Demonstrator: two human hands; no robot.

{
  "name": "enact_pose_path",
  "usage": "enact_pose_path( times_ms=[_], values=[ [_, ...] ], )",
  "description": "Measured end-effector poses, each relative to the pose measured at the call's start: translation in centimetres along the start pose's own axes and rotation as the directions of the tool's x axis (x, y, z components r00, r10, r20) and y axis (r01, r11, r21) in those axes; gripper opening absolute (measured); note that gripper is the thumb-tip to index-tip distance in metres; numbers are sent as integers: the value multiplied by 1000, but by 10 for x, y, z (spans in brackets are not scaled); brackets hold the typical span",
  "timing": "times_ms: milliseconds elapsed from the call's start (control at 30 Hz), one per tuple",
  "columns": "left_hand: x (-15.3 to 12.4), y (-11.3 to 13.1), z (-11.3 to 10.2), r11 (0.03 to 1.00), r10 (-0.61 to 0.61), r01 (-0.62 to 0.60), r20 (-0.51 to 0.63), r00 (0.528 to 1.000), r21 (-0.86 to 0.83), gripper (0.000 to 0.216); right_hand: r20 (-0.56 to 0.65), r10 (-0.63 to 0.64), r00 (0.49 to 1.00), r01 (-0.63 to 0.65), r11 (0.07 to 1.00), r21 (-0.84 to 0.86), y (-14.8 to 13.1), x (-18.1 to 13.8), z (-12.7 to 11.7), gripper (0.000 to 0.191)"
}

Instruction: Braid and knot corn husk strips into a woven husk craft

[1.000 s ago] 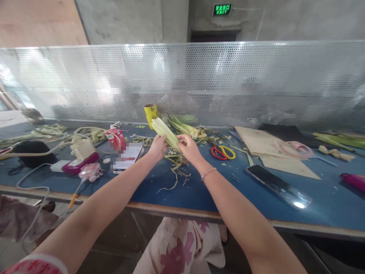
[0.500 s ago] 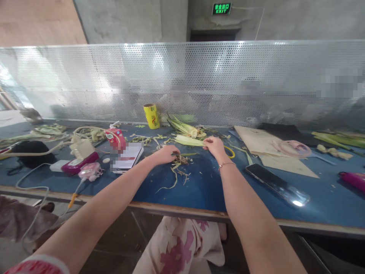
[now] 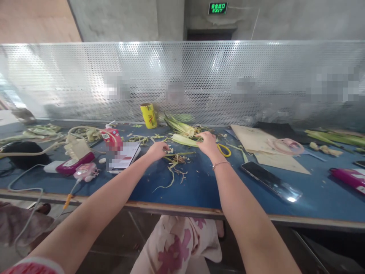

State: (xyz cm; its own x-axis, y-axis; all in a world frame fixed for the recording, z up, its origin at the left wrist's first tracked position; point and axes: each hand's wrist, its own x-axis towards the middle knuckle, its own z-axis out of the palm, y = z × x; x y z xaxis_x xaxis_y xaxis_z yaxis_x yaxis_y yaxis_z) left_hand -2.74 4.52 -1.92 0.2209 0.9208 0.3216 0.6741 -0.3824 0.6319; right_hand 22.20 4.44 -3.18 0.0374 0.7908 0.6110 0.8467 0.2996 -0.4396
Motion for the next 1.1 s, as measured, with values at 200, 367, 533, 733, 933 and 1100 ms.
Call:
enact_pose_path(
  times_ms=[200, 367, 533, 733, 933, 1100],
  values=[
    [1, 0, 1, 990, -105, 107, 29, 994, -86, 33, 487, -297, 821, 278, 954, 113, -27, -8, 4, 6],
    [3, -3, 1, 971, -118, 112, -16, 993, -213, 32, 422, -181, 888, 178, 983, 46, -28, -9, -1, 13],
    [9, -3, -6, 850, -273, 100, -270, 924, -517, 30, 491, -156, 857, 145, 988, 61, -24, -8, -1, 13],
    [10, 1, -8, 725, -462, 79, -398, 792, -684, 34, 492, -154, 857, 191, 981, -25, -25, -8, -2, 10],
    [11, -2, -5, 856, -349, 147, -343, 872, -496, 36, 332, -49, 942, 59, 998, -20, -26, -8, -8, 11],
    [6, -2, -8, 983, -137, 139, -20, 990, 120, 18, 225, 25, 974, -10, 998, -66, -26, -7, -8, 13]
  ],
)
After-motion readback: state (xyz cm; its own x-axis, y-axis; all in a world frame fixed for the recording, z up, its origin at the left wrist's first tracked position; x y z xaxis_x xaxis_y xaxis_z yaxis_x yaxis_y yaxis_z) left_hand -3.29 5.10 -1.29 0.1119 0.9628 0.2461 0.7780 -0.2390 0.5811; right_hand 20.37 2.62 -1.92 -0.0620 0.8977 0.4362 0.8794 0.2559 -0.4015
